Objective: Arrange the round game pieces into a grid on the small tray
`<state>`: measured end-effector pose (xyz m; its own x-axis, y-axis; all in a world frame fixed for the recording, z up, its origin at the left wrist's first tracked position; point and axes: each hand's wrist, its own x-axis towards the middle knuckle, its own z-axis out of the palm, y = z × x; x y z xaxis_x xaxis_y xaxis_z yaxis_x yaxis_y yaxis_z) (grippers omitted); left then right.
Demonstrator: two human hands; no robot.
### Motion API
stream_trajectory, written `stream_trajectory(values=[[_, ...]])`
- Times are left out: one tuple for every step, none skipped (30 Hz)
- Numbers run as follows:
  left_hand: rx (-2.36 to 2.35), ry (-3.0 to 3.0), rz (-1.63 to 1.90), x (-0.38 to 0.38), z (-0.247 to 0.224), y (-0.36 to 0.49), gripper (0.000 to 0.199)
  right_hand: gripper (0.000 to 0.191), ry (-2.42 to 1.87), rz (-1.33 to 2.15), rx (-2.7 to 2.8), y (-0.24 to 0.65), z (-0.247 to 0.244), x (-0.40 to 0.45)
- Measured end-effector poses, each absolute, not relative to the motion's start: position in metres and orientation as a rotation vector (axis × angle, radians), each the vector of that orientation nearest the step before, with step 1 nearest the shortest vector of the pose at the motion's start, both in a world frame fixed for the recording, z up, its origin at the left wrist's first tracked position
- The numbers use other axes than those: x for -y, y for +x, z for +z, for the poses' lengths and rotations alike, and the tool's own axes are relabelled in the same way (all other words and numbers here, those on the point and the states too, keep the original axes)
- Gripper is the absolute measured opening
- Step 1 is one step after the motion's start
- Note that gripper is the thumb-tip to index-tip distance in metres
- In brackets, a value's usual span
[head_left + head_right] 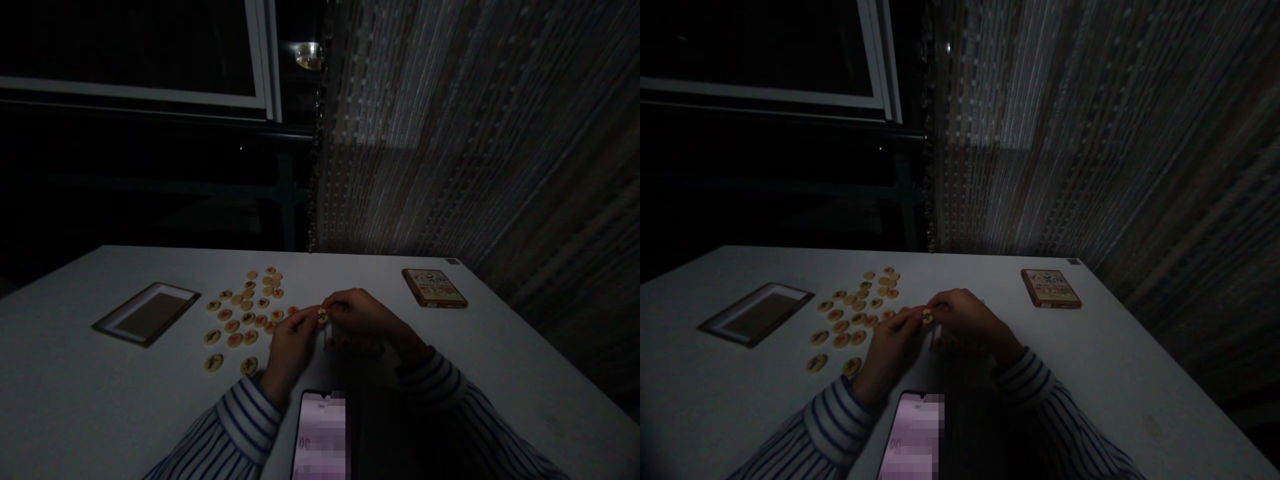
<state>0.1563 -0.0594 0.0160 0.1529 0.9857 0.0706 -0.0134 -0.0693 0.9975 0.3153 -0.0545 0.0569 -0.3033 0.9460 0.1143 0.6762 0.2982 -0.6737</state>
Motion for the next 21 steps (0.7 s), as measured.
stream_trajectory(values=[[-1.052, 1.319, 1.149, 0.0594, 0.0158, 0.1563, 0.028, 0.023, -1.433, 0.714, 2.082, 0.3155, 0.0572, 0.0545], [-1.049, 1.318, 1.151, 0.0593, 0.0154, 0.1564, 0.027, 0.023, -1.426, 0.717, 2.094, 0.3157, 0.0576, 0.0545], [-1.047, 1.317, 1.155, 0.0591, 0.0150, 0.1565, 0.027, 0.023, -1.420, 0.718, 2.104, 0.3158, 0.0582, 0.0546], [-1.043, 1.319, 1.157, 0.0589, 0.0145, 0.1566, 0.027, 0.023, -1.413, 0.717, 2.113, 0.3159, 0.0588, 0.0547], [-1.041, 1.317, 1.159, 0.0587, 0.0139, 0.1568, 0.028, 0.023, -1.407, 0.716, 2.118, 0.3160, 0.0594, 0.0549], [-1.036, 1.312, 1.160, 0.0585, 0.0132, 0.1570, 0.028, 0.023, -1.399, 0.718, 2.120, 0.3159, 0.0600, 0.0550], [-1.031, 1.303, 1.161, 0.0583, 0.0126, 0.1572, 0.029, 0.024, -1.393, 0.723, 2.117, 0.3159, 0.0605, 0.0552], [-1.024, 1.294, 1.158, 0.0582, 0.0122, 0.1573, 0.030, 0.024, -1.386, 0.731, 2.109, 0.3158, 0.0608, 0.0552], [-1.019, 1.285, 1.156, 0.0581, 0.0119, 0.1574, 0.030, 0.024, -1.381, 0.739, 2.097, 0.3158, 0.0608, 0.0552], [-1.014, 1.278, 1.155, 0.0581, 0.0119, 0.1574, 0.030, 0.024, -1.378, 0.743, 2.080, 0.3158, 0.0607, 0.0550], [-1.009, 1.270, 1.156, 0.0582, 0.0122, 0.1573, 0.030, 0.023, -1.381, 0.741, 2.059, 0.3158, 0.0603, 0.0548], [-1.004, 1.262, 1.157, 0.0582, 0.0127, 0.1573, 0.030, 0.023, -1.387, 0.738, 2.039, 0.3158, 0.0598, 0.0545], [-0.999, 1.254, 1.161, 0.0583, 0.0136, 0.1573, 0.030, 0.023, -1.397, 0.738, 2.023, 0.3158, 0.0592, 0.0542], [-0.994, 1.244, 1.167, 0.0584, 0.0145, 0.1573, 0.029, 0.022, -1.407, 0.745, 2.011, 0.3157, 0.0586, 0.0539], [-0.990, 1.237, 1.171, 0.0585, 0.0156, 0.1574, 0.028, 0.022, -1.416, 0.755, 2.002, 0.3157, 0.0579, 0.0536], [-0.989, 1.234, 1.173, 0.0587, 0.0166, 0.1575, 0.028, 0.022, -1.423, 0.766, 1.996, 0.3156, 0.0574, 0.0534], [-0.990, 1.234, 1.176, 0.0588, 0.0173, 0.1576, 0.027, 0.022, -1.427, 0.778, 1.991, 0.3154, 0.0570, 0.0532], [-0.990, 1.237, 1.175, 0.0588, 0.0176, 0.1577, 0.026, 0.022, -1.428, 0.788, 1.990, 0.3153, 0.0568, 0.0532], [-0.988, 1.236, 1.174, 0.0589, 0.0174, 0.1577, 0.027, 0.023, -1.429, 0.790, 1.990, 0.3151, 0.0568, 0.0532], [-0.984, 1.232, 1.170, 0.0588, 0.0169, 0.1577, 0.027, 0.022, -1.432, 0.787, 1.991, 0.3149, 0.0570, 0.0533], [-0.978, 1.228, 1.167, 0.0588, 0.0161, 0.1577, 0.028, 0.022, -1.440, 0.779, 1.993, 0.3147, 0.0574, 0.0536]])
